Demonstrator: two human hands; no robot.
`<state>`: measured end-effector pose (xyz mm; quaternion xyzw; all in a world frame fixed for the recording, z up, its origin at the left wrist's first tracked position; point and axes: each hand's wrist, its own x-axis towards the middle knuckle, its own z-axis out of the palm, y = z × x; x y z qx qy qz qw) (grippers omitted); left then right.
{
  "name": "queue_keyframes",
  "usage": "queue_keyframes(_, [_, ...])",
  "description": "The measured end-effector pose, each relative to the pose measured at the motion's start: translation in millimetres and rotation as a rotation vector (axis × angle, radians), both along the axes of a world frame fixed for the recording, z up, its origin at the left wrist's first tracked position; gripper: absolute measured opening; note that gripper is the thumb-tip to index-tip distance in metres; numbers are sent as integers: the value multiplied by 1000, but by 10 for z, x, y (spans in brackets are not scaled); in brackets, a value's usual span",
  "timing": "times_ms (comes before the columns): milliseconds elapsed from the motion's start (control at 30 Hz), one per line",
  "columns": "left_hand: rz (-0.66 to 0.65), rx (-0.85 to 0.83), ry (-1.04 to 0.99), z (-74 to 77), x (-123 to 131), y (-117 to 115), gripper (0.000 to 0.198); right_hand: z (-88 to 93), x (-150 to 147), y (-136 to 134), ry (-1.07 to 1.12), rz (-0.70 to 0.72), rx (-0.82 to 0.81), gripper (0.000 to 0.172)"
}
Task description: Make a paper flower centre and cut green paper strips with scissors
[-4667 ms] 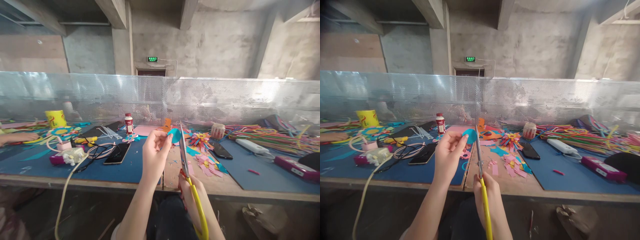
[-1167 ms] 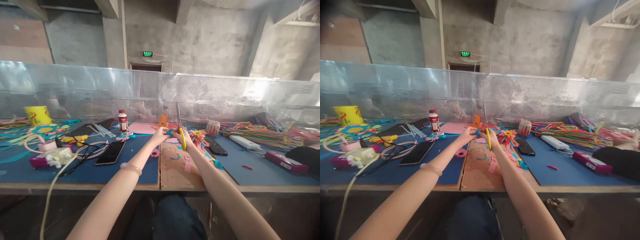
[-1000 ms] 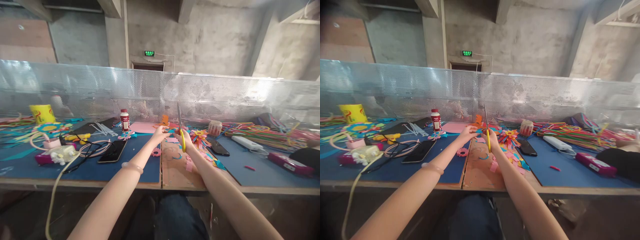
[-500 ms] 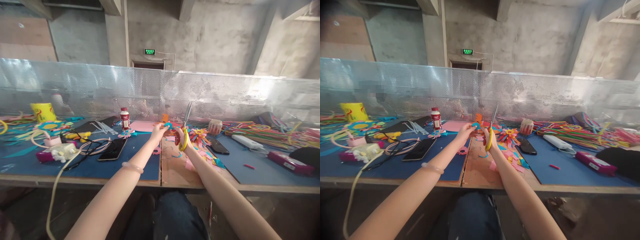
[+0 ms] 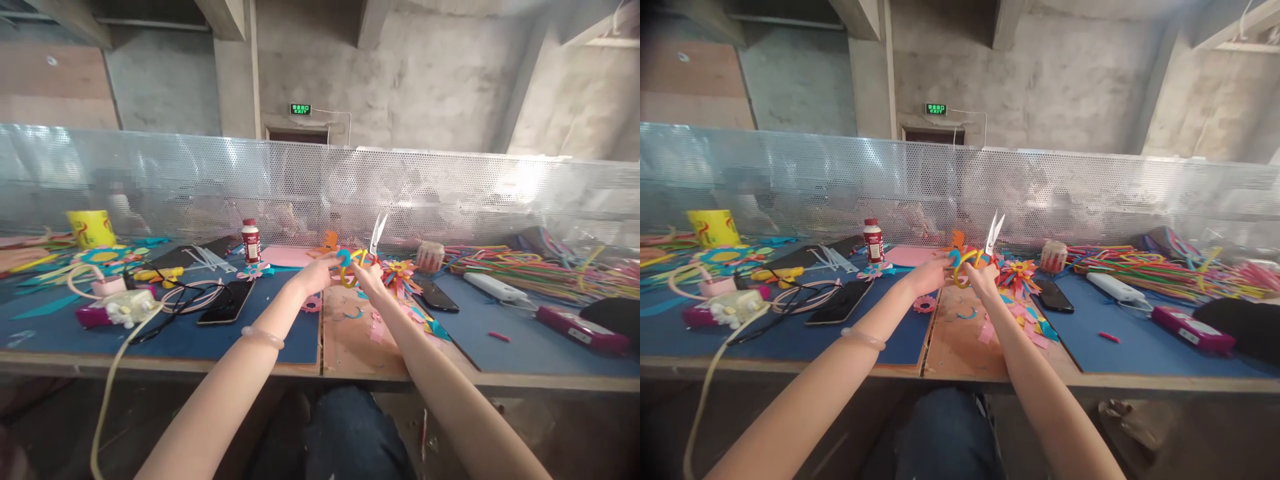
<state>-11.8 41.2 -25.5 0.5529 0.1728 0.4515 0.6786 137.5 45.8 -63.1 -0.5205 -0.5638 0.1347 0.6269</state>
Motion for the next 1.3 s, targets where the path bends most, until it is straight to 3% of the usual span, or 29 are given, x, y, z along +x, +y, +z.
queue_keyframes(133, [-73,4,4,-41,60,-2,19,1,-41,-26,-16,-44,-5,34])
queue_keyframes(467, [-63,44,-47,62,50,-39,24,13,-112,-164,-248,-92,-7,47])
queue_keyframes(667, [-40,76,-25,79,-43,-53,19,34,9,-197,-369,-120,37,71])
queue_keyframes(867, [-16,197,39,29,11,-90,16,-33,8,-87,-281,-139,102,81])
queue_keyframes(1133, [-17,491,124,36,126,-208,11,89,-24,-197,-84,-173,209,52])
queue_keyframes(1300, [345,401,16,78,17,-43,16,136,67,-208,-11,-127,178,32])
